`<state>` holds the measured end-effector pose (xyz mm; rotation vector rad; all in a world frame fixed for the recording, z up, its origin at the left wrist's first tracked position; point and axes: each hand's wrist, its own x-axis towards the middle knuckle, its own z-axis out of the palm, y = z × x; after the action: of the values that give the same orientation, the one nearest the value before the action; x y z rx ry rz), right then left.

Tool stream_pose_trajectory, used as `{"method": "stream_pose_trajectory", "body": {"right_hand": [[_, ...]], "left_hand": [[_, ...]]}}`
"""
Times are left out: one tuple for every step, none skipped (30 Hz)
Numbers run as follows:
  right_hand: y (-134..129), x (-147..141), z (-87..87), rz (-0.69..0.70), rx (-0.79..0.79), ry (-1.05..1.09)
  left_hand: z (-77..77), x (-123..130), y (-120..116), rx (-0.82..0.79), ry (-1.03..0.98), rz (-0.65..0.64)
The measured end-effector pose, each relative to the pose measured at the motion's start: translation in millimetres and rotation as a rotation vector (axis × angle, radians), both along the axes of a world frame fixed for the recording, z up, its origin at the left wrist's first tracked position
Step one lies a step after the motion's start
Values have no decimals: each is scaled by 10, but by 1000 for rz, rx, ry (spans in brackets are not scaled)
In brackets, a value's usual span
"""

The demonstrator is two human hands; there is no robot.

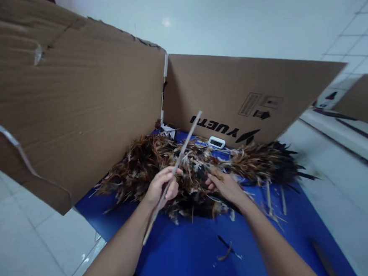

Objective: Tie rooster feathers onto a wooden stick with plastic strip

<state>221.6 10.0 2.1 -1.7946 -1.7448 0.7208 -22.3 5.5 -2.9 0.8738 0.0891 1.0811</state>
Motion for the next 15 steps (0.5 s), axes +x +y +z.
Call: {"method": "stream_pose_trajectory", "body": {"right_hand": [[-32,27,-4,0,-18,22],[-63,43,-5,14,-37,35],[-91,45,-2,28,-51,37],[-116,32,5,39,-47,28],[-138,3,18,56,-45,16],[-158,-41,38,82,-42,9],[-174,-95,65,125,-39,10],[-187,-155,99,180,-30,21],[-196,-213,139,237,-19,38],[-201,-264,181,282,-5,56],[-202,-302,221,298,12,69],[-198,-325,256,292,38,64],[-191,-333,282,267,68,37],[-182,-331,298,234,102,-13],[-173,-323,302,211,135,-81]], "left_hand": [[5,-3,6,-13,-19,22],[10,-2,5,-22,-29,35],[13,2,-3,-25,-31,42],[13,11,-17,-21,-27,44],[10,24,-35,-11,-19,39],[4,40,-53,5,-4,27],[-5,55,-71,25,19,6],[-15,69,-84,47,48,-20],[-23,79,-92,66,79,-45],[-28,82,-93,77,102,-60],[-27,78,-87,77,112,-59],[-20,67,-77,65,100,-38],[-8,52,-63,46,71,-4],[9,33,-49,25,33,35],[28,15,-36,5,-5,71]]}}
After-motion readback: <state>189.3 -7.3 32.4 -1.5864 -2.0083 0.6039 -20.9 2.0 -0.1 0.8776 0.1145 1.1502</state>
